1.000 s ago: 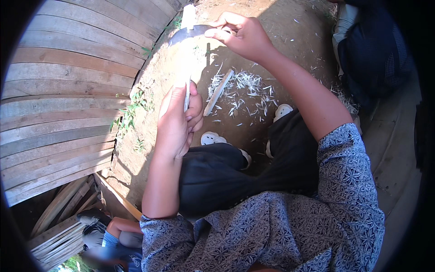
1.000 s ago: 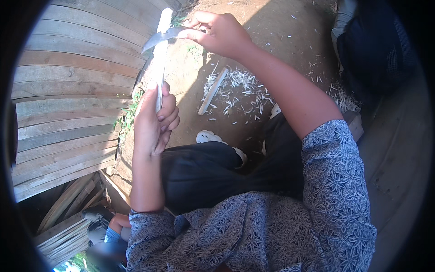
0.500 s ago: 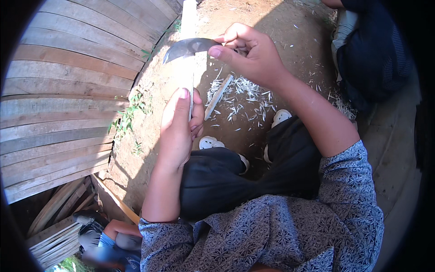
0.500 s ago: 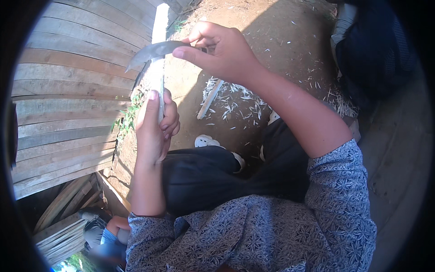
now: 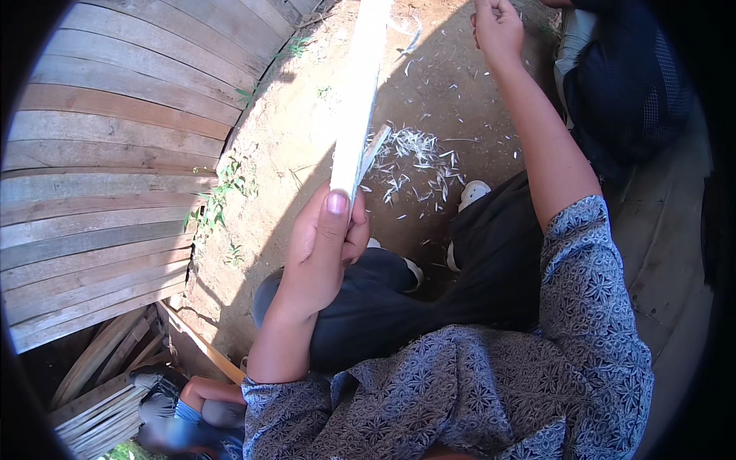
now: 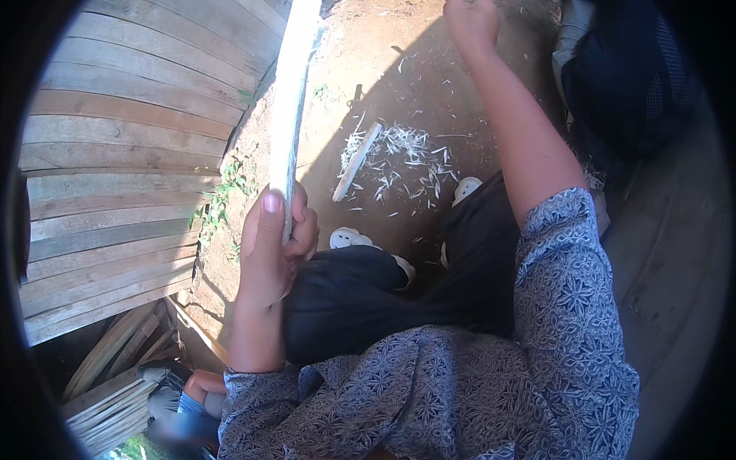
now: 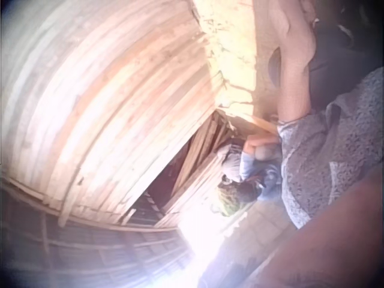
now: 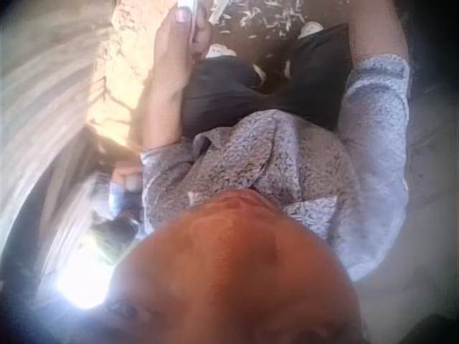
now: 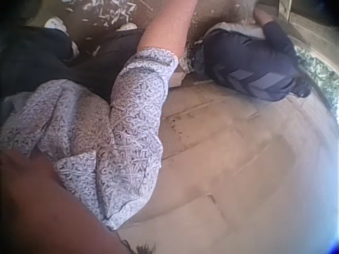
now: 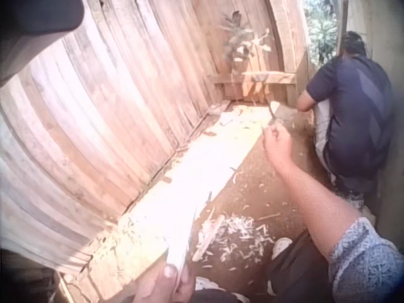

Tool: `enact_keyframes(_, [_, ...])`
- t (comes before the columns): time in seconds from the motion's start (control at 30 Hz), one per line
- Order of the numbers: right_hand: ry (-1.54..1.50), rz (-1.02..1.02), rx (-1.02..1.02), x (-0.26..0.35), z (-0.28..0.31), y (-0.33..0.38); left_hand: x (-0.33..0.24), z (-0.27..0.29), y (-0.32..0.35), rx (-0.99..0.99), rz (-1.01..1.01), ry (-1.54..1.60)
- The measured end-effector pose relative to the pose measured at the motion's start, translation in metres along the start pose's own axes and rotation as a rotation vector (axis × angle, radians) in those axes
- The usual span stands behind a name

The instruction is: The person sits on the ground and uses a curved knife to shave thin strips from a small piece of wood. They hold the wood in their left hand and repeatedly scrape the blade against it, creating a pile of wood shavings on the ground.

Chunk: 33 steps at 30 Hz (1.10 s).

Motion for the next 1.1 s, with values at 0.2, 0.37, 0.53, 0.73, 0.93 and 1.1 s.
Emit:
enact_keyframes(0.2, [-0.092, -0.217, 0.169, 0.039, -0.023, 0.027, 0.014, 0.032, -0.022, -0.185, 0.119, 0.132])
enact_keyframes(0.37, [-0.440, -0.203, 0.685, 0.110, -0.090, 0.122, 0.013, 0.032, -0.023, -0.219, 0.095, 0.150])
enact_keyframes(0.53, [-0.160, -0.111, 0.836, 0.117, -0.098, 0.135, 0.014, 0.023, -0.020, -0.198, 0.081, 0.114])
enact_keyframes(0.73, [-0.265, -0.115, 0.553, 0.099, -0.091, 0.113, 0.013, 0.014, -0.013, -0.107, 0.118, 0.107])
enact_keyframes(0.93, [0.066, 0.029, 0.009, 0.001, 0.006, -0.012, 0.010, -0.003, -0.003, 0.098, 0.047, 0.041])
enact_keyframes(1.1, [-0.137, -0.235, 0.257, 0.055, -0.038, 0.036, 0.015, 0.009, -0.015, -0.040, 0.085, 0.122])
Point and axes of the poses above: each hand's wrist, its own y-axis away from the middle knuckle, its own z-axis out of the back of the hand, x = y × z, the point moved 5 cm from there along -y, towards the middle knuckle, and after that the axes turned 10 degrees about -y, right-handed, at the moved point
